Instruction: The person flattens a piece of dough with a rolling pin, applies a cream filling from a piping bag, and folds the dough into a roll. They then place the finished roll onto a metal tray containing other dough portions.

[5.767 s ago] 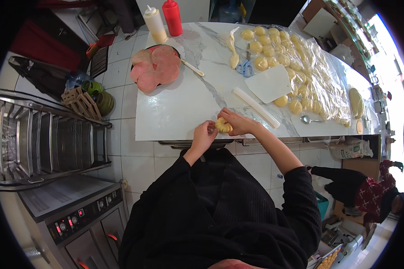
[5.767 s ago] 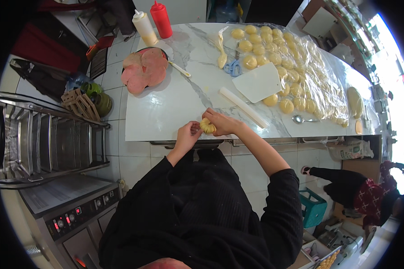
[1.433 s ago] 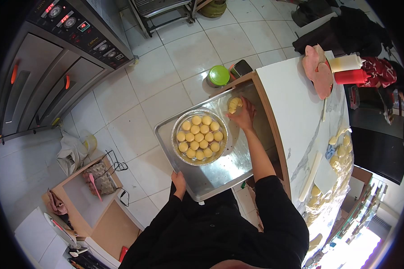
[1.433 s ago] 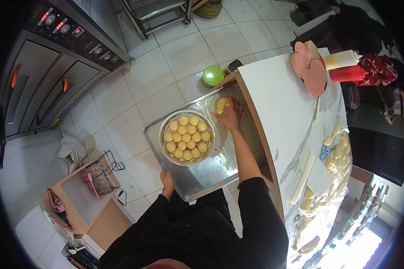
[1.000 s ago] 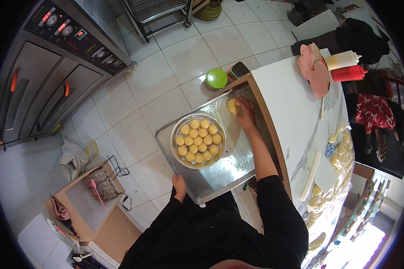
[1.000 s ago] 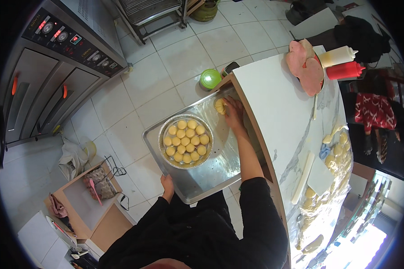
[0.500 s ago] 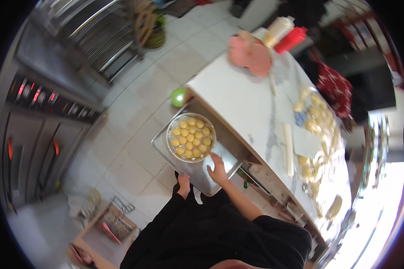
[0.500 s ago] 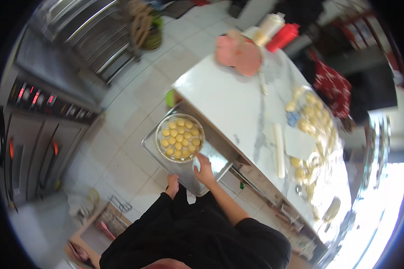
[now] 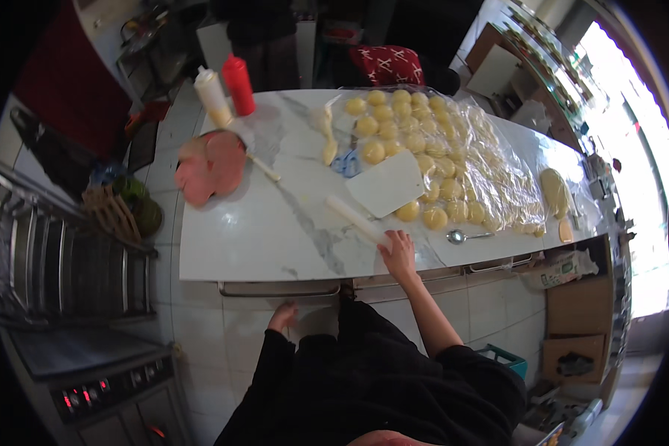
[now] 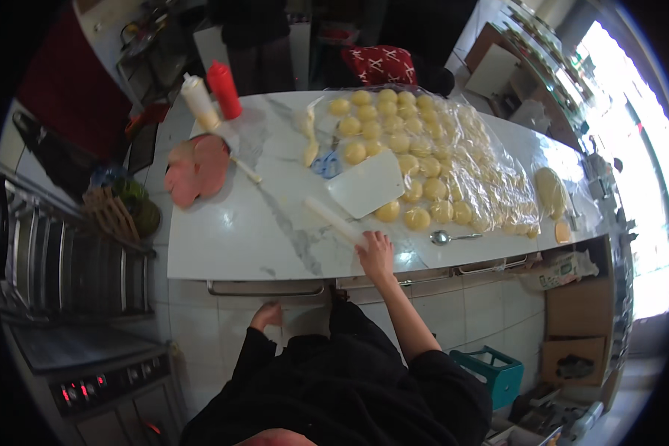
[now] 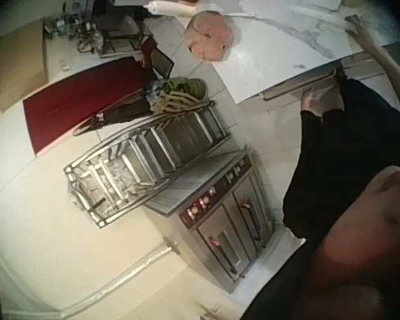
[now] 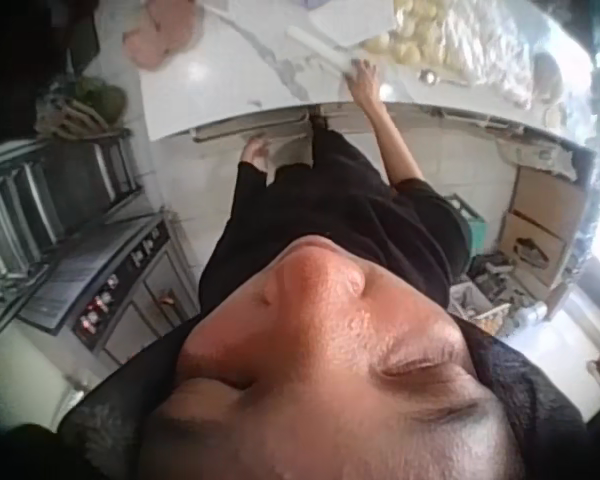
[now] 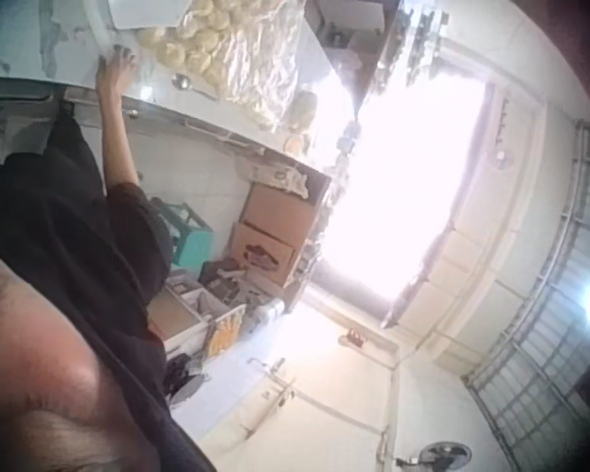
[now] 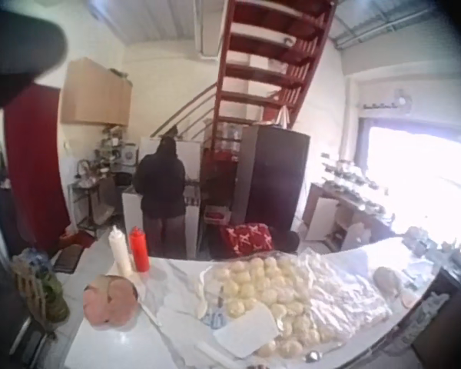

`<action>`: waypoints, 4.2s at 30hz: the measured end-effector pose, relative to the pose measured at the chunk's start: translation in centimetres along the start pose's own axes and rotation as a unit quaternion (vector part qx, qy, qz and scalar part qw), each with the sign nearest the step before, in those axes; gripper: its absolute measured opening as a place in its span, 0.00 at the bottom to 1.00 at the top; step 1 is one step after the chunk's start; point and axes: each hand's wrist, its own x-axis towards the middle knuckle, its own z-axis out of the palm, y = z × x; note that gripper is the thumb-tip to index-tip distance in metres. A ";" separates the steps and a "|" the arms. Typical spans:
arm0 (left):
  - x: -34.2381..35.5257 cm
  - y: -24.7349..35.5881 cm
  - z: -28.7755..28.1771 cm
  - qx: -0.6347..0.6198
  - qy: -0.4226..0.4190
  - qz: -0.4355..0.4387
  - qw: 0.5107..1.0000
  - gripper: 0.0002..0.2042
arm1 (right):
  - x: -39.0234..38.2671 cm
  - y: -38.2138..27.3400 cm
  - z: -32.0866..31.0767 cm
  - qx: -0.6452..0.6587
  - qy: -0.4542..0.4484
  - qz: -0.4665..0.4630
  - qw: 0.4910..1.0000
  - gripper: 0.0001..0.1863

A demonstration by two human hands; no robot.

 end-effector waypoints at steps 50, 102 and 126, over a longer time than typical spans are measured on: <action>-7.0 42.4 20.0 0.145 0.372 0.418 0.816 0.15 | 58.8 38.2 -14.0 -0.024 -0.023 0.274 0.961 0.39; -19.1 22.7 -15.8 0.119 0.381 0.504 0.766 0.11 | 4.3 -23.4 7.3 0.093 -0.315 -0.175 0.928 0.34; -15.4 24.9 -2.1 0.442 0.138 0.622 0.632 0.18 | 1.3 -12.3 2.3 -0.018 0.003 -0.240 0.971 0.27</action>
